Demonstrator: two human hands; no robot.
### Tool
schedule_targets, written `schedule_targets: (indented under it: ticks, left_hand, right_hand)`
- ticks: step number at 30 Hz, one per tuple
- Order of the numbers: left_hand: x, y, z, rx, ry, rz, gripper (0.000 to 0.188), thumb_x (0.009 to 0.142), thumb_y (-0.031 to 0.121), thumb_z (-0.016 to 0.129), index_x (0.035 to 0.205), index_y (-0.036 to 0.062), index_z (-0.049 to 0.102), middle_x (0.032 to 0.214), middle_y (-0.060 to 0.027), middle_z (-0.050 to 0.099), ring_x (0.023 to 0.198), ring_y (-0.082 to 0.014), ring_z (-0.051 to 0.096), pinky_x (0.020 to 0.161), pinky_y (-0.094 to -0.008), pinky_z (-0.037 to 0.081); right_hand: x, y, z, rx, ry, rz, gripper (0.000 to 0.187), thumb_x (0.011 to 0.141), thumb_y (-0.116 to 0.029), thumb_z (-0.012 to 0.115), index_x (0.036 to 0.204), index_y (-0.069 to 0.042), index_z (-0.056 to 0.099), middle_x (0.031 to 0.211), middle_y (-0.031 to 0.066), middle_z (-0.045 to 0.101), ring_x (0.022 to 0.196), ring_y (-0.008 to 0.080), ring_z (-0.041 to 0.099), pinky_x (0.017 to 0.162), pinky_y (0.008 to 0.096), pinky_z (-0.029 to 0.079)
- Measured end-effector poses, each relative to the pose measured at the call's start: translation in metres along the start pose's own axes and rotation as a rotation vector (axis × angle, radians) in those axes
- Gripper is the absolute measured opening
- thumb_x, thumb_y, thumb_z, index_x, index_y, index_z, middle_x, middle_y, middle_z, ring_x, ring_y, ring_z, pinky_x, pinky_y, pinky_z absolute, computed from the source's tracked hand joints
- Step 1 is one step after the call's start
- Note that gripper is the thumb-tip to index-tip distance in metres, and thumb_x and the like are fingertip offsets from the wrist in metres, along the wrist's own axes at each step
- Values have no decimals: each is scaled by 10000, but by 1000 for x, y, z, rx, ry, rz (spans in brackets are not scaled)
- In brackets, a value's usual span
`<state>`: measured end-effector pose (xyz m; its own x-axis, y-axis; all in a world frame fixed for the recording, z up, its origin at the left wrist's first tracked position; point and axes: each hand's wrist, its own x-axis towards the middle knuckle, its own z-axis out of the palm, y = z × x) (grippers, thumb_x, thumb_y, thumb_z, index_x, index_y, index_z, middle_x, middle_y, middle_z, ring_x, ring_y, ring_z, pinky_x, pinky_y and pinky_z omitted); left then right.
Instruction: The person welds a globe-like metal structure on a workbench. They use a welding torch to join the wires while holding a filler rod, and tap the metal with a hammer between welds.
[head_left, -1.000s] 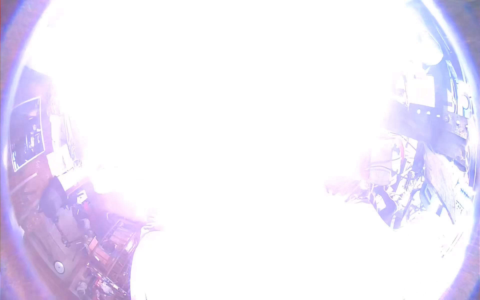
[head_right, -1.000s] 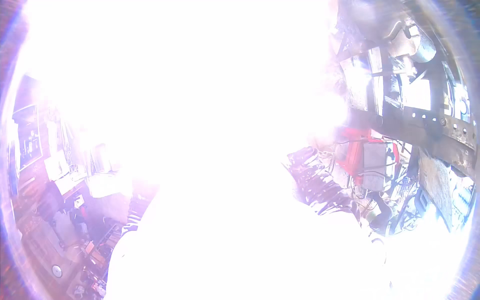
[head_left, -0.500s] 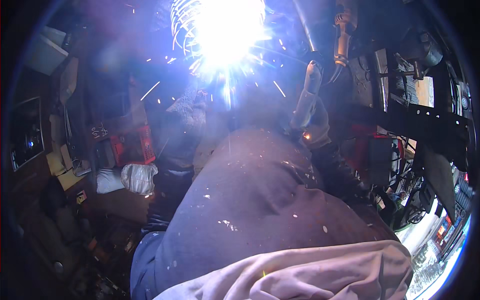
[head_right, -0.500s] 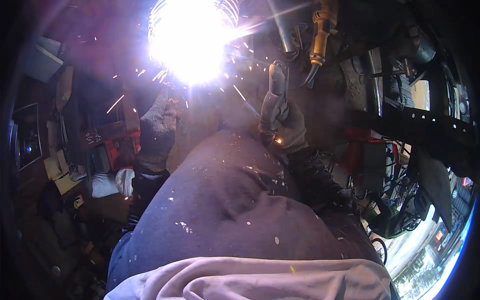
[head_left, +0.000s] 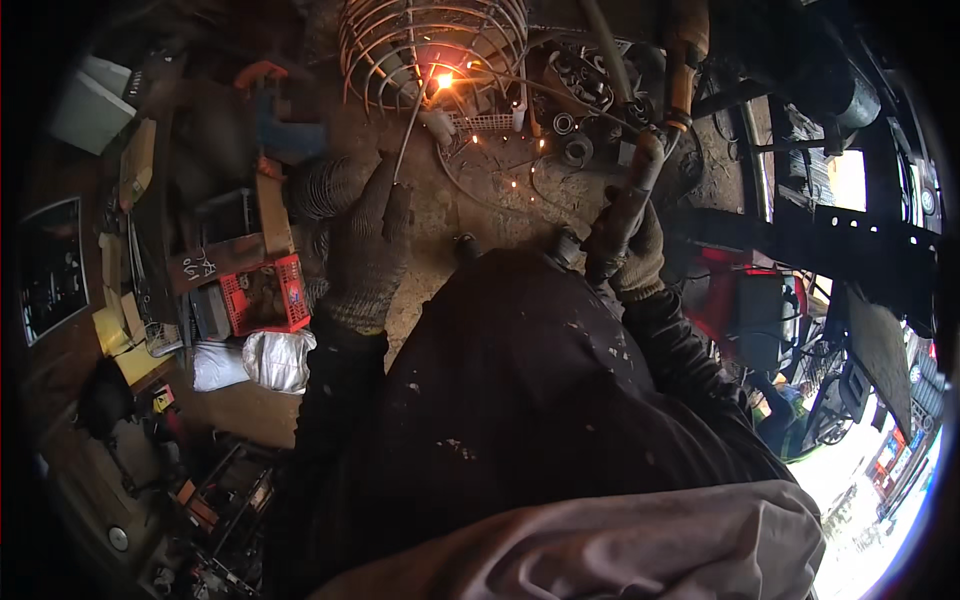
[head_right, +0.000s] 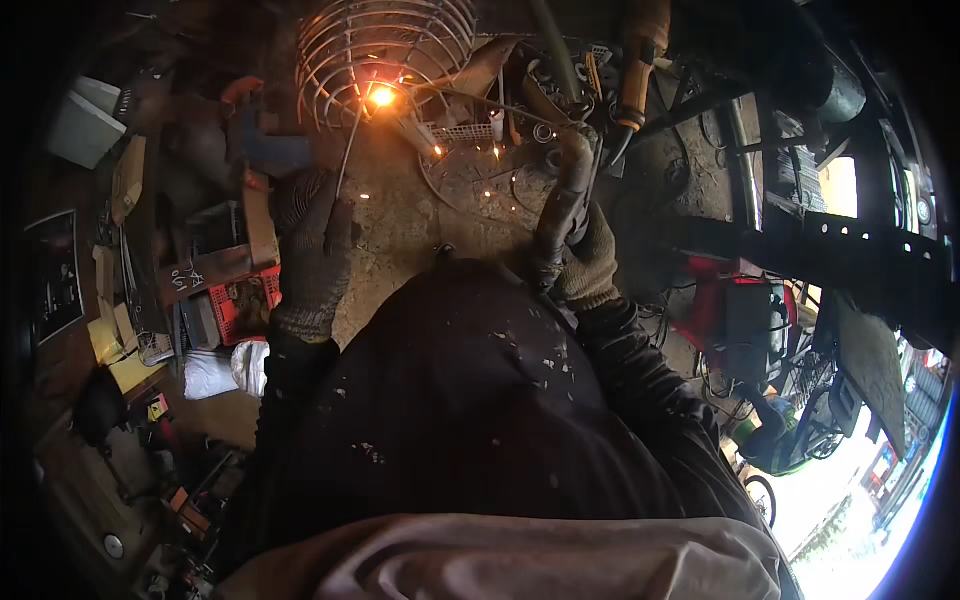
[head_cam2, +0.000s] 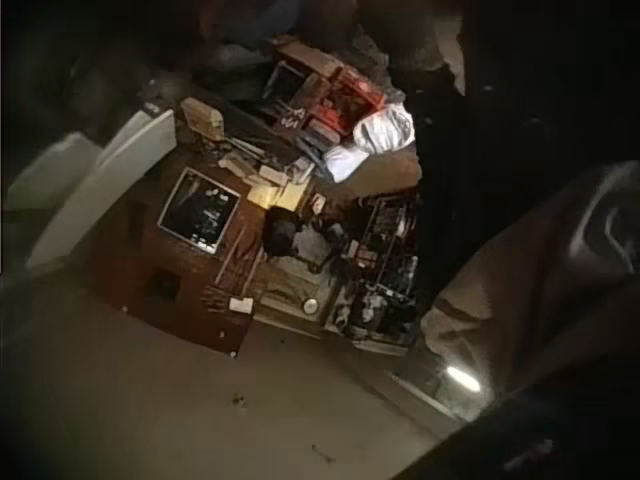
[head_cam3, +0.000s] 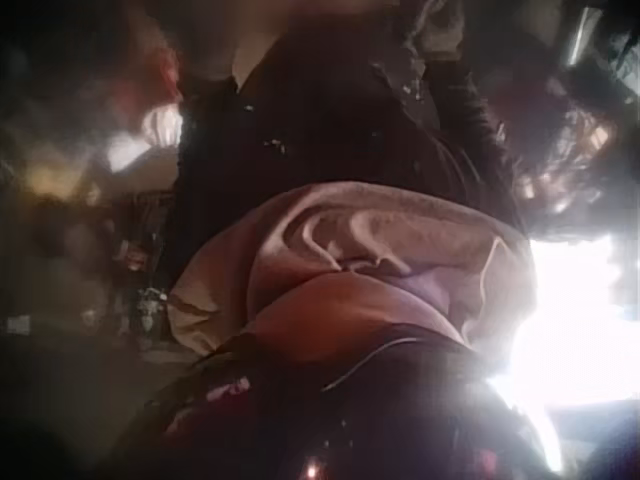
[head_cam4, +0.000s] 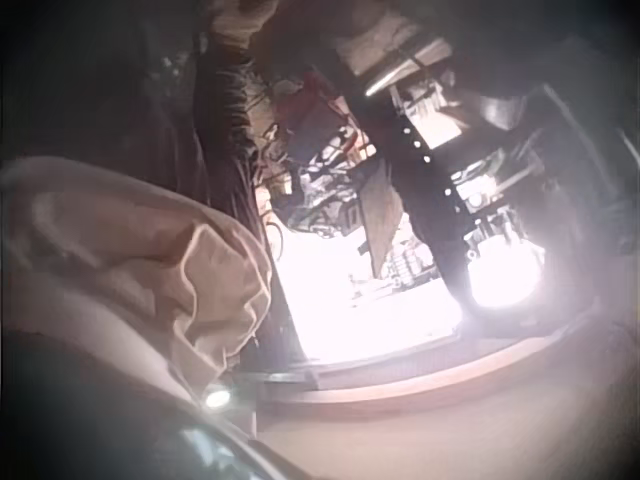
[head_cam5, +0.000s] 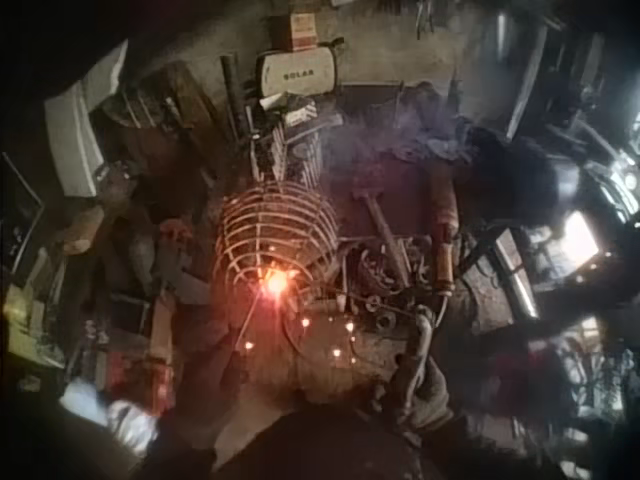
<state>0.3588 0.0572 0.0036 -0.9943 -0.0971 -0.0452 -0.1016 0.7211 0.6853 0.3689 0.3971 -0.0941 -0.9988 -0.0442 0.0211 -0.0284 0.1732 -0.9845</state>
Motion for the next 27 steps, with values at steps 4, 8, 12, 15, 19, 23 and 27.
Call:
schedule_targets:
  ticks: [4,8,12,15,19,23,27]
  left_hand:
    - [-1,-14,5,-47,55,64,375,1046,173,568,1398,44,583,890,-68,641,720,-120,622,696,-282,536]
    - [-2,-3,1,-12,22,57,387,1047,187,567,1410,53,574,848,-78,641,715,-126,629,694,-290,534]
    - [-2,-11,0,26,43,110,387,1049,189,554,1417,69,573,828,-73,643,701,-133,636,691,-302,535]
    - [-1,4,-2,-13,9,49,380,1052,172,540,1409,48,573,819,-67,625,718,-135,609,676,-307,517]
    - [2,10,-2,-100,13,117,316,1064,169,520,1303,-13,618,790,-30,547,753,-136,532,640,-314,470]
    - [-3,-4,-1,-129,8,14,373,1076,242,514,1372,27,583,914,-53,674,762,-120,607,684,-301,511]
    - [2,5,-1,-55,-62,-104,412,1063,235,530,1412,18,557,1016,-92,701,829,-138,634,751,-317,526]
  right_hand:
    - [-3,3,4,93,-1,111,538,905,-105,718,1370,37,487,939,50,637,785,151,662,669,317,607]
    - [-4,-2,1,5,-8,69,548,901,-103,723,1374,46,489,939,49,636,786,151,663,669,319,606]
    - [-2,-42,2,136,163,136,568,790,-175,824,1273,0,580,1051,60,682,950,174,651,846,327,526]
    - [10,-94,-22,-111,188,-236,790,805,-22,704,1487,-38,306,1150,133,661,762,165,654,727,313,546]
    - [10,-79,-96,-379,348,-265,724,822,-43,650,1481,-113,361,1136,131,671,638,187,658,590,312,569]
    - [11,-144,-163,-1338,731,-568,367,902,-37,613,1257,-130,599,875,102,671,724,191,670,726,325,601]
    - [23,-137,-230,-37,1049,-326,254,938,-133,644,1176,-63,590,859,65,633,816,182,668,761,331,590]
